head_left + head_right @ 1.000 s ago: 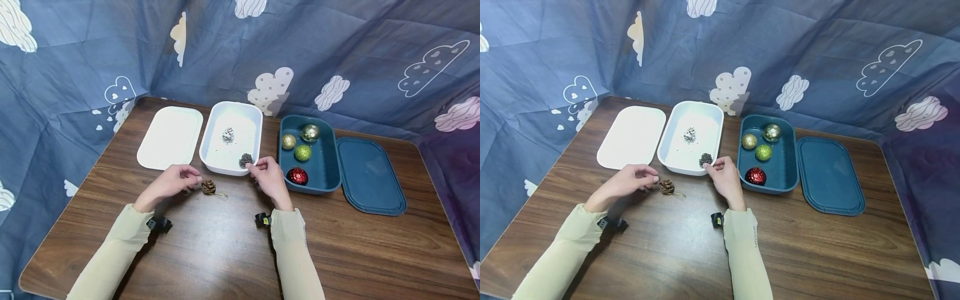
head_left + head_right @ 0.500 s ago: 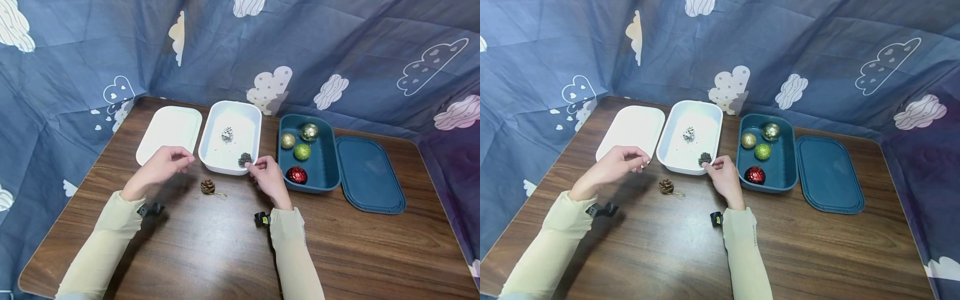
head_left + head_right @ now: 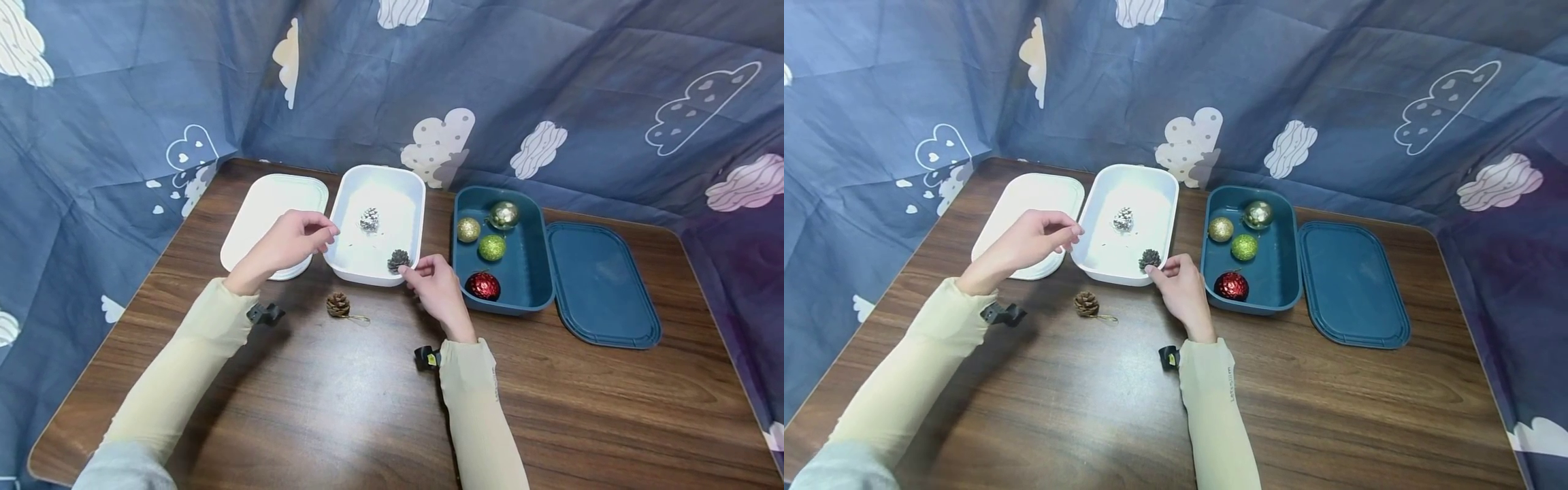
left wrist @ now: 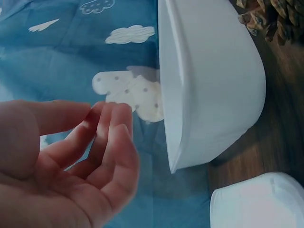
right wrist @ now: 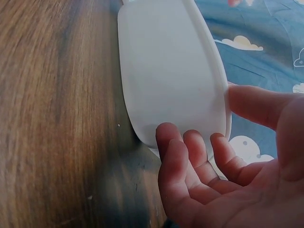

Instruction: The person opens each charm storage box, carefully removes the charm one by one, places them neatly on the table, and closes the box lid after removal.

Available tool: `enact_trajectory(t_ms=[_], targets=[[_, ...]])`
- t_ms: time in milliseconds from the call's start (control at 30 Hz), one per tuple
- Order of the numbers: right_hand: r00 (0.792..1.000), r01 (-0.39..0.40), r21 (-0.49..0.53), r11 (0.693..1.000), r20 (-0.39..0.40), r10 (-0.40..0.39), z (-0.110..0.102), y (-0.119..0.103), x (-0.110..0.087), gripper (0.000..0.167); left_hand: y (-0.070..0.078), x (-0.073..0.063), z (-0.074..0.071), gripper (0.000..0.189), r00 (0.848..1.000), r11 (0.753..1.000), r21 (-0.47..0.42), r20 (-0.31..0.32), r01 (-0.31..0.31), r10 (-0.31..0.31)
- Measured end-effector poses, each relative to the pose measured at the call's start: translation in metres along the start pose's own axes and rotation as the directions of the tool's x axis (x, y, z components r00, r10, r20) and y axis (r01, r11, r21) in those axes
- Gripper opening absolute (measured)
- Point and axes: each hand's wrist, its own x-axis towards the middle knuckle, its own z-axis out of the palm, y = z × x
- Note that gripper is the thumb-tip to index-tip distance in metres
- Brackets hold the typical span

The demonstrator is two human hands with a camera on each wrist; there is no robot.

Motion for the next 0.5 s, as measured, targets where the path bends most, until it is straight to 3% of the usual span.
enact_trajectory(t_ms=[133, 267, 500], targets=[[1.000, -0.003, -0.004, 1.000, -0.002, 0.003, 0.000, -0.001, -0.001, 0.039, 0.002, 0.017, 0.009, 0.025, 0.999, 0.995, 0.093, -0.026, -0.023, 0.025], [1.000, 0.003, -0.007, 1.000, -0.008, -0.003, 0.000, 0.000, -0.001, 0.038, -0.001, 0.037, 0.019, 0.028, 0.996, 0.968, 0.242, -0.044, -0.065, 0.078], [1.000, 0.020, -0.022, 1.000, -0.022, -0.021, 0.000, 0.002, 0.000, 0.039, -0.004, 0.060, 0.031, 0.033, 0.995, 0.927, 0.362, 0.012, -0.097, 0.100]])
